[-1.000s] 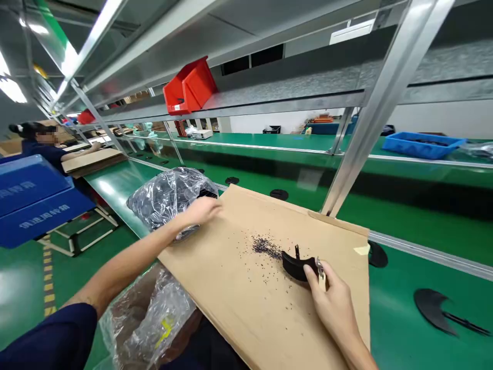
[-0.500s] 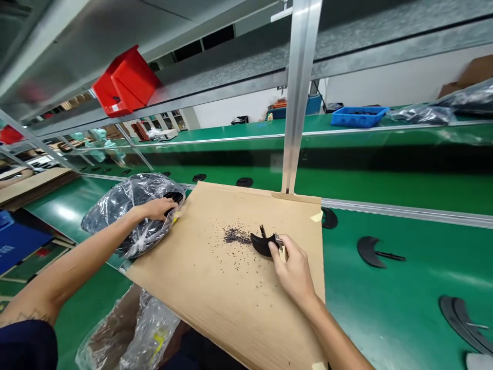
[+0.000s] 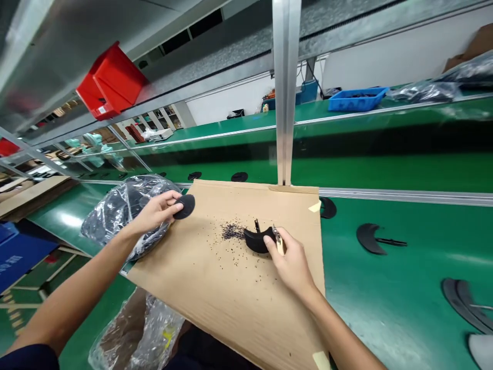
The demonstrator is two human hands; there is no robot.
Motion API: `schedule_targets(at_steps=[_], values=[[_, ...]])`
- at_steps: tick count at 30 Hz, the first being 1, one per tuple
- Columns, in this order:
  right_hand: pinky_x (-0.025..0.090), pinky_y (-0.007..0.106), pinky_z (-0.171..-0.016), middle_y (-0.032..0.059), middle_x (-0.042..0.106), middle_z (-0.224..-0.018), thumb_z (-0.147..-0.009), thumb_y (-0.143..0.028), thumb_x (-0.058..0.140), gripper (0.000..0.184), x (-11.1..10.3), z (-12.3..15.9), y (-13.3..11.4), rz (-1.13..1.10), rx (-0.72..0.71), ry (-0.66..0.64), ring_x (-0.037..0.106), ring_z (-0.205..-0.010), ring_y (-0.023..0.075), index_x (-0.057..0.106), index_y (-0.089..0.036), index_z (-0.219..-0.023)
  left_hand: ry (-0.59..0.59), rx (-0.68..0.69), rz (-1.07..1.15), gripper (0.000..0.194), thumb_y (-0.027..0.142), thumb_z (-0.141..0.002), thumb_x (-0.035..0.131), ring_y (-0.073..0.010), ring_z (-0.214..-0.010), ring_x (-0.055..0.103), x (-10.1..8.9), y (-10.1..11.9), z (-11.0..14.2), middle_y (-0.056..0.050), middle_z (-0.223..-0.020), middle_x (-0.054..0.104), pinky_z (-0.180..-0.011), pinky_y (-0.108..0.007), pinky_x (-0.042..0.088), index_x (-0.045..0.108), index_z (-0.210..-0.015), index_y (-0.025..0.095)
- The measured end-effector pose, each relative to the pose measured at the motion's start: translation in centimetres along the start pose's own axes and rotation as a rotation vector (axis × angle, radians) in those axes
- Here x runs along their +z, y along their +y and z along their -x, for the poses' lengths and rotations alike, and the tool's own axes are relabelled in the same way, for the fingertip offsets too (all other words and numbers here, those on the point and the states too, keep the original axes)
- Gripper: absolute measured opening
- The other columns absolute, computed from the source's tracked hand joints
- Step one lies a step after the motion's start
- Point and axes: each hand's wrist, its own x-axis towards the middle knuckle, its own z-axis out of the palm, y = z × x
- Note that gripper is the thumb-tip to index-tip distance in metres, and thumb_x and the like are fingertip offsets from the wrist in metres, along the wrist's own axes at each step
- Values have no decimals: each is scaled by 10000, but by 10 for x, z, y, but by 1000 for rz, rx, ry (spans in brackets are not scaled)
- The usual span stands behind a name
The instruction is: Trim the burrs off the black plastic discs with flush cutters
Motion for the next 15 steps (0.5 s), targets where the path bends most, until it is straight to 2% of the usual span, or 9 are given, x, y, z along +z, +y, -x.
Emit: schedule_targets(at_steps=[4,7,10,15], values=[[423,282,-639,-2,521,-711,-910,-549,562,372,1,2,-6,-82,9,-89,462,-663,162,516,-213,-758,-45,67,334,381,507,-832,700,-114,-632,612,83,16,-1,-21,-775,676,-541,-185,485,612,-964,161],[441,279,-658,7,557,-746,-913,-513,570,332,2,5,-9,-86,25,-149,490,-693,164,552,-202,-799,-115,144,390,321,447,-872,681,-143,-746,642,130,25,-4,-55,-868,707,-658,-225,519,664,-984,146],[446,277,-669,11,580,-778,-923,-471,563,288,3,8,-11,-67,47,-192,507,-717,165,582,-196,-842,-147,244,266,271,375,-921,630,-147,-750,616,151,29,-7,-68,-921,716,-677,-249,502,714,-1054,155],[428,275,-671,-2,543,-761,-927,-406,568,235,5,9,-10,-63,74,-230,474,-704,154,556,-199,-817,-108,373,62,286,316,-973,554,-114,-621,557,155,22,-5,-51,-943,728,-663,-259,509,704,-1191,207]])
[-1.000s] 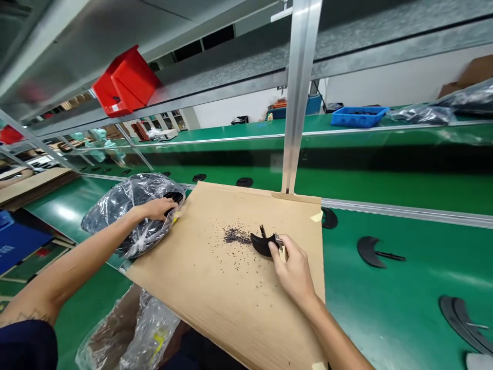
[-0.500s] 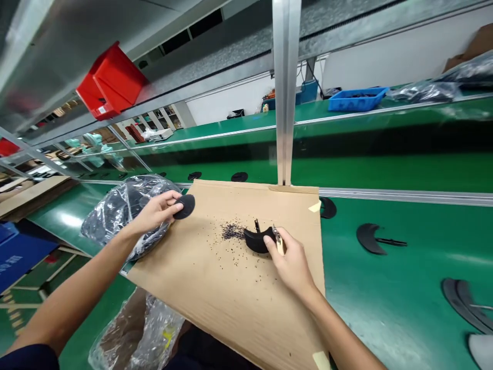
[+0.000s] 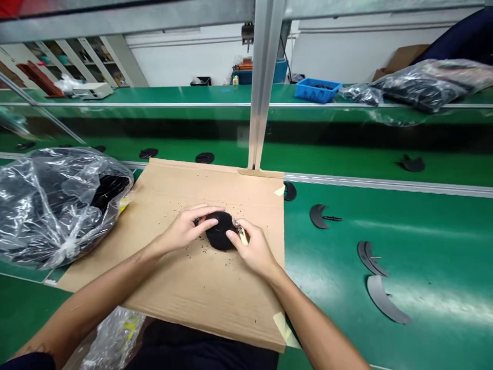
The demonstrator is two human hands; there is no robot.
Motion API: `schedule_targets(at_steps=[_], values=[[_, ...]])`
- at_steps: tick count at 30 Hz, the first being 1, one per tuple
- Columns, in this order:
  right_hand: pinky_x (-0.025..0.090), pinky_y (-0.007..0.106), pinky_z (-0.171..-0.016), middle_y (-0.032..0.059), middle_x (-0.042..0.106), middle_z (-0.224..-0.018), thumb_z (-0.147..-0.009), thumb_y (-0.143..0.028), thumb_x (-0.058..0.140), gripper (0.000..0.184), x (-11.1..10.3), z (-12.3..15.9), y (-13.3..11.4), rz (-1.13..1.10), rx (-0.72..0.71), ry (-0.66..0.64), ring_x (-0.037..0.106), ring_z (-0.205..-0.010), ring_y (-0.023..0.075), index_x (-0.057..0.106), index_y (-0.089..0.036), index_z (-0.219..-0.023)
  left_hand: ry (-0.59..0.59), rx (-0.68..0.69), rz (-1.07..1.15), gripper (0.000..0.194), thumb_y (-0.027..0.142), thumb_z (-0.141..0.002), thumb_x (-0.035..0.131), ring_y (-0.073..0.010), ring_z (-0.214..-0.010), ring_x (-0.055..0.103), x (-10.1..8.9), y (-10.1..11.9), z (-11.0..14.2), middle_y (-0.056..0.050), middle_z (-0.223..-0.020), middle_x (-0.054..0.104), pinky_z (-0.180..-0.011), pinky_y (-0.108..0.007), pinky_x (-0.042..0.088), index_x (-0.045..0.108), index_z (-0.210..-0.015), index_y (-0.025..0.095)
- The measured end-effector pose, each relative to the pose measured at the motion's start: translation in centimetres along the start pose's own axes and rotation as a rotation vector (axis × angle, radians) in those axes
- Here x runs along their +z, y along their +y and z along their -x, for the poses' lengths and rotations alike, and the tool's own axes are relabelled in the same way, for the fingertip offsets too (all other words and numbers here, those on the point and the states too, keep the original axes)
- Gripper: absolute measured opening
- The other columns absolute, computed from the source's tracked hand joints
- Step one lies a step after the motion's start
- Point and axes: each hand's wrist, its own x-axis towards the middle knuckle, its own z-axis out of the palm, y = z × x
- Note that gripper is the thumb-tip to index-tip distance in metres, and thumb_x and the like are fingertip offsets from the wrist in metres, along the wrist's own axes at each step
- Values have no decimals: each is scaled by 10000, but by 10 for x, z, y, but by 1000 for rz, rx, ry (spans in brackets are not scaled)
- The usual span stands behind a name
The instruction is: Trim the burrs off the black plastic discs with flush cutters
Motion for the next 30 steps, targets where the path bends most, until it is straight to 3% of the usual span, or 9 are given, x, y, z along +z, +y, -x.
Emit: schedule_targets(at_steps=[2,7,11,14,17,19,22,25,30], values=[[410,270,-650,-16,500,-727,-928,-397,568,248,1,0,1,8,10,-8,441,-677,145,522,-205,-778,17,25,-40,302,306,-982,540,-120,-640,587,1,-4,4,-58,-982,737,-700,-271,535,685,-1229,210],[375,266,-620,-31,430,-701,-943,-394,559,284,3,2,1,51,37,-24,402,-653,138,466,-215,-743,33,44,-22,280,292,-986,537,-185,-924,681,5,-11,13,-90,-1097,738,-838,-316,557,678,-1203,186],[370,270,-614,-30,427,-691,-951,-396,555,306,4,3,0,95,46,-37,406,-651,140,447,-220,-725,35,43,-27,208,278,-969,563,-183,-902,662,6,-13,15,-75,-1009,736,-806,-312,546,691,-1101,180],[379,272,-613,-24,450,-691,-956,-383,551,295,4,3,-1,113,36,-53,421,-654,142,458,-219,-728,6,29,33,227,260,-973,556,-185,-959,662,7,-13,17,-80,-1065,725,-820,-304,542,667,-1159,192],[388,274,-603,-14,483,-697,-963,-390,539,281,4,3,-4,126,31,-35,440,-659,147,479,-220,-747,85,-19,175,241,247,-970,556,-170,-950,667,9,-14,18,-75,-1054,705,-836,-289,546,611,-1198,189],[387,275,-598,-13,492,-698,-963,-392,537,280,3,3,-5,133,30,-16,444,-655,148,479,-222,-749,122,-38,215,353,224,-962,555,-160,-915,660,10,-15,19,-70,-1026,686,-838,-294,549,526,-1312,192],[389,275,-598,-14,497,-697,-960,-390,542,272,3,3,-5,141,28,-3,450,-652,148,480,-225,-754,25,51,118,457,178,-949,531,-170,-897,634,9,-16,18,-55,-985,670,-856,-344,546,474,-1400,229],[393,278,-598,-10,507,-693,-958,-390,543,260,3,3,-3,169,26,5,462,-654,155,490,-227,-762,-28,133,59,337,144,-931,525,-177,-909,628,8,-17,18,-58,-1007,668,-818,-340,551,580,-1253,232],[382,279,-606,-15,510,-700,-950,-339,546,227,1,2,-1,220,27,92,460,-639,148,494,-225,-761,203,6,319,386,163,-905,599,-145,-890,650,12,-15,22,-59,-1063,635,-752,-263,564,478,-1268,212]])
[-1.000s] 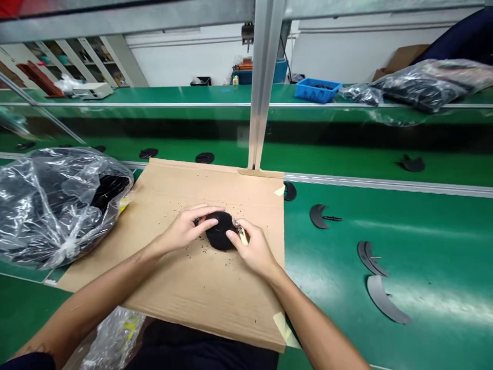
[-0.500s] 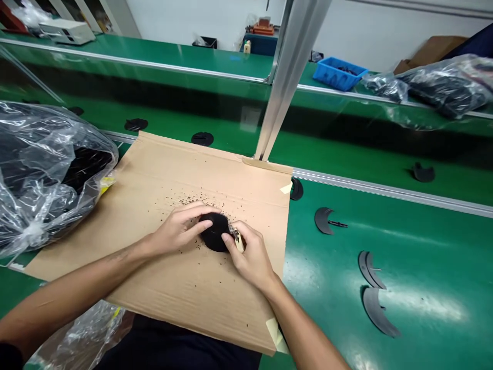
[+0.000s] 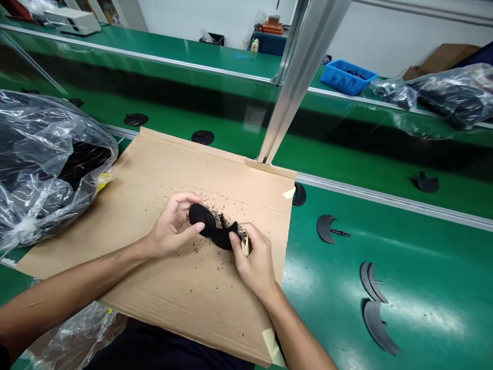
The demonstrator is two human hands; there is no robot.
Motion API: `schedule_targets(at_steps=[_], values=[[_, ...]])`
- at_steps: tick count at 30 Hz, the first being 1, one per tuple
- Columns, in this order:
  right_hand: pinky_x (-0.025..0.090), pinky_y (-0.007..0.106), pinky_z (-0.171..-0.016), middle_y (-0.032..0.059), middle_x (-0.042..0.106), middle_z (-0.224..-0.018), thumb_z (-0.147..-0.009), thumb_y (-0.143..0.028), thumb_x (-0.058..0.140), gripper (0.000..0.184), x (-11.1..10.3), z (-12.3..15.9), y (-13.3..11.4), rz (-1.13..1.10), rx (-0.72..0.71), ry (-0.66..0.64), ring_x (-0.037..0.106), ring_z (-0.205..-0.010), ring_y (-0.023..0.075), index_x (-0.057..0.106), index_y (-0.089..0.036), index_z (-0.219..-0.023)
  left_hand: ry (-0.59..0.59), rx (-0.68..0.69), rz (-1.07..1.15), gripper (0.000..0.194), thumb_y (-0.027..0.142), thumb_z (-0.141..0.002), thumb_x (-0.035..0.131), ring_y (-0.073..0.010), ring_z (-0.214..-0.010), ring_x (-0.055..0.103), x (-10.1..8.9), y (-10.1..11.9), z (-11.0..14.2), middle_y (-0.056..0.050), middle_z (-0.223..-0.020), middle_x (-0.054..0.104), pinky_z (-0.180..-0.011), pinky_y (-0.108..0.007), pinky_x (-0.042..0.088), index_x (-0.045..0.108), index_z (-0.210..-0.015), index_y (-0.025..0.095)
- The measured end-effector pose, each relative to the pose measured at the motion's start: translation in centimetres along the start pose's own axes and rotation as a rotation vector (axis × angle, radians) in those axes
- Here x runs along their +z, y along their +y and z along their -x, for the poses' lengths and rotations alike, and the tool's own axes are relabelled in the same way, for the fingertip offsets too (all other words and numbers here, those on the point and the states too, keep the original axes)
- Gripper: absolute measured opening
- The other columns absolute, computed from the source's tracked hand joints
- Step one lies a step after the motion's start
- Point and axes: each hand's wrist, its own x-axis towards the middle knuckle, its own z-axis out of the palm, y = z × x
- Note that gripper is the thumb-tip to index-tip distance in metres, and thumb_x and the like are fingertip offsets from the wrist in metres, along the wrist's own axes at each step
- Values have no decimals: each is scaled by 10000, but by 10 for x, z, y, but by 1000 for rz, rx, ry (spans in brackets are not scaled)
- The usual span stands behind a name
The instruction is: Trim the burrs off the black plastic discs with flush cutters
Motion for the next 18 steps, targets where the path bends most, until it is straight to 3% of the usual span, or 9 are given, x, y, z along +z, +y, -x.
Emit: schedule_targets(at_steps=[2,5,8,13,18], values=[[384,277,-605,-16,517,-703,-947,-333,550,216,0,0,-1,-11,2,-4,462,-637,146,501,-224,-767,40,-29,76,350,193,-921,608,-145,-917,655,2,2,2,-62,-1077,635,-766,-258,567,495,-1251,212],[402,280,-608,-7,537,-708,-950,-355,550,212,0,2,-3,-41,-3,-58,484,-652,154,527,-222,-787,53,-33,91,183,205,-911,646,-156,-927,663,7,3,6,-45,-990,655,-814,-293,564,556,-1071,201],[412,282,-606,-5,533,-694,-954,-380,553,230,2,4,-4,-59,-3,-86,489,-653,158,540,-222,-788,53,-10,50,154,205,-891,676,-169,-906,661,11,2,8,-30,-908,654,-834,-339,552,536,-954,198],[415,282,-594,-4,553,-702,-951,-373,561,219,2,4,-4,-76,-22,-76,494,-639,153,549,-224,-792,29,66,-255,149,224,-922,633,-173,-909,612,12,5,5,-41,-956,668,-826,-344,512,607,-1066,197],[419,288,-601,5,572,-726,-945,-322,568,146,2,5,-1,-55,-75,-89,523,-662,162,557,-229,-832,2,120,-304,140,237,-948,593,-176,-919,608,12,4,5,-49,-964,650,-805,-336,521,608,-1081,194]])
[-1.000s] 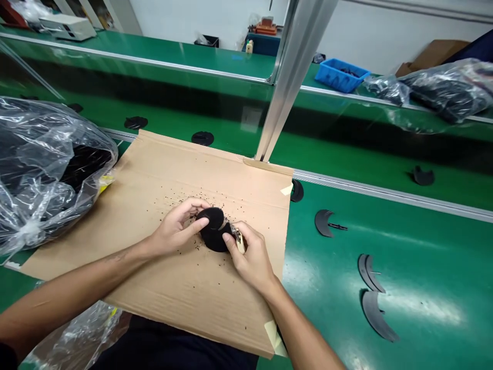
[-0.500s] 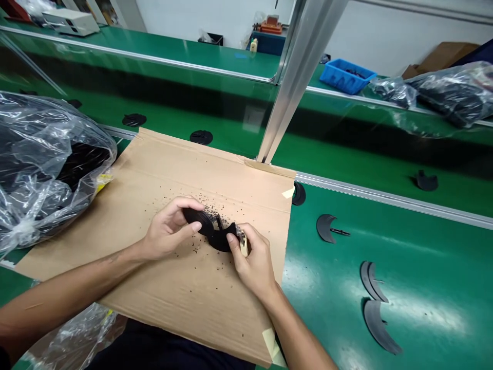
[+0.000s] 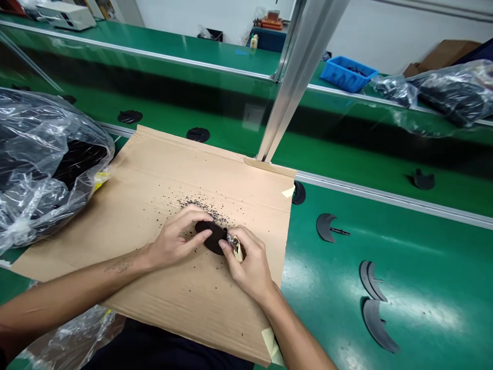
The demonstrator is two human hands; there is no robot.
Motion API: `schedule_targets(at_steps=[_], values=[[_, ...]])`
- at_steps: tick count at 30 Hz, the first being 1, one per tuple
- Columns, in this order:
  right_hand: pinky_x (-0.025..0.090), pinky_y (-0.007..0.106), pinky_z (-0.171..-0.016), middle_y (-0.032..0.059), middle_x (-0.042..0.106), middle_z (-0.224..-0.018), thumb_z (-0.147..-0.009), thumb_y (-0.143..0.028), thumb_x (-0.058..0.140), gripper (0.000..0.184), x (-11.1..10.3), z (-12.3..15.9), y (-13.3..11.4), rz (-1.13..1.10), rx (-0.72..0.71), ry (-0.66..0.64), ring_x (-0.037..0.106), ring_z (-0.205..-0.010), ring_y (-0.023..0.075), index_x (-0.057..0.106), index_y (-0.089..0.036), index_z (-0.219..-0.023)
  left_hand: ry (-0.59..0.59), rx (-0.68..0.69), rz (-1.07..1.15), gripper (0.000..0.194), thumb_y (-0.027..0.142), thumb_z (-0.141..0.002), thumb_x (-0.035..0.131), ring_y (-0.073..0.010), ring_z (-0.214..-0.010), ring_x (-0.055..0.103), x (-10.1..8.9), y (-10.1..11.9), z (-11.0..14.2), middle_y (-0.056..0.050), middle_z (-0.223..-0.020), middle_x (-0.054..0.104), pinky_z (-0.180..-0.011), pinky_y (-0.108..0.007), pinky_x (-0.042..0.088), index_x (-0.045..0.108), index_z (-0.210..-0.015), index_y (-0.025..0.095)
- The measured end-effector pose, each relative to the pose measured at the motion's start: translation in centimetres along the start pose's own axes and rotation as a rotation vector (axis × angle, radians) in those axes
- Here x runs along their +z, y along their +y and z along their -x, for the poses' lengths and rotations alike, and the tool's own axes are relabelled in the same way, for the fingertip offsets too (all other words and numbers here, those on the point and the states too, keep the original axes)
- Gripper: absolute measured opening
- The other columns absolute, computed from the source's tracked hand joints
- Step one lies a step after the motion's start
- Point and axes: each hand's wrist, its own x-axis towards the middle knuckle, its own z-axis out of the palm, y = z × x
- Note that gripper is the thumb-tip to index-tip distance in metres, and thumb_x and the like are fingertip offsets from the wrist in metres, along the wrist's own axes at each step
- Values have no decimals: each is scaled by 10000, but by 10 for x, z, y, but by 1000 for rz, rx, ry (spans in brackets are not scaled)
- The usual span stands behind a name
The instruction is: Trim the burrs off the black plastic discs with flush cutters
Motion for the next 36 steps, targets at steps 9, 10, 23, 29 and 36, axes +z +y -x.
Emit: schedule_targets(at_steps=[9,10,23,29,36], values=[[435,309,-637,12,582,-742,-936,-230,565,81,1,0,4,59,-103,0,545,-687,174,559,-233,-855,-45,15,122,170,192,-965,567,-187,-1038,666,2,-4,4,-83,-1069,702,-906,-363,566,588,-1133,192],[438,312,-640,14,586,-741,-935,-230,567,78,1,0,4,65,-103,3,549,-687,176,566,-232,-857,-40,22,116,176,191,-964,570,-188,-1041,667,3,-4,4,-82,-1069,705,-908,-364,570,594,-1138,192],[410,317,-605,22,622,-698,-907,-122,581,104,0,2,7,239,-382,84,550,-628,162,597,-204,-844,13,164,177,350,164,-911,666,-177,-989,701,3,0,4,-99,-1058,722,-854,-317,613,601,-1255,152],[418,330,-630,40,674,-771,-889,-52,550,169,-1,5,10,270,-563,105,574,-653,151,614,-185,-970,-92,97,326,291,288,-889,716,-178,-934,729,-4,2,-3,-105,-999,768,-828,-306,620,710,-1151,161],[436,329,-620,50,693,-781,-889,-41,571,178,-1,5,8,298,-593,143,584,-664,149,609,-181,-992,-54,-47,492,262,282,-818,791,-169,-914,745,-3,5,-3,-108,-983,791,-847,-297,618,767,-1053,168]])
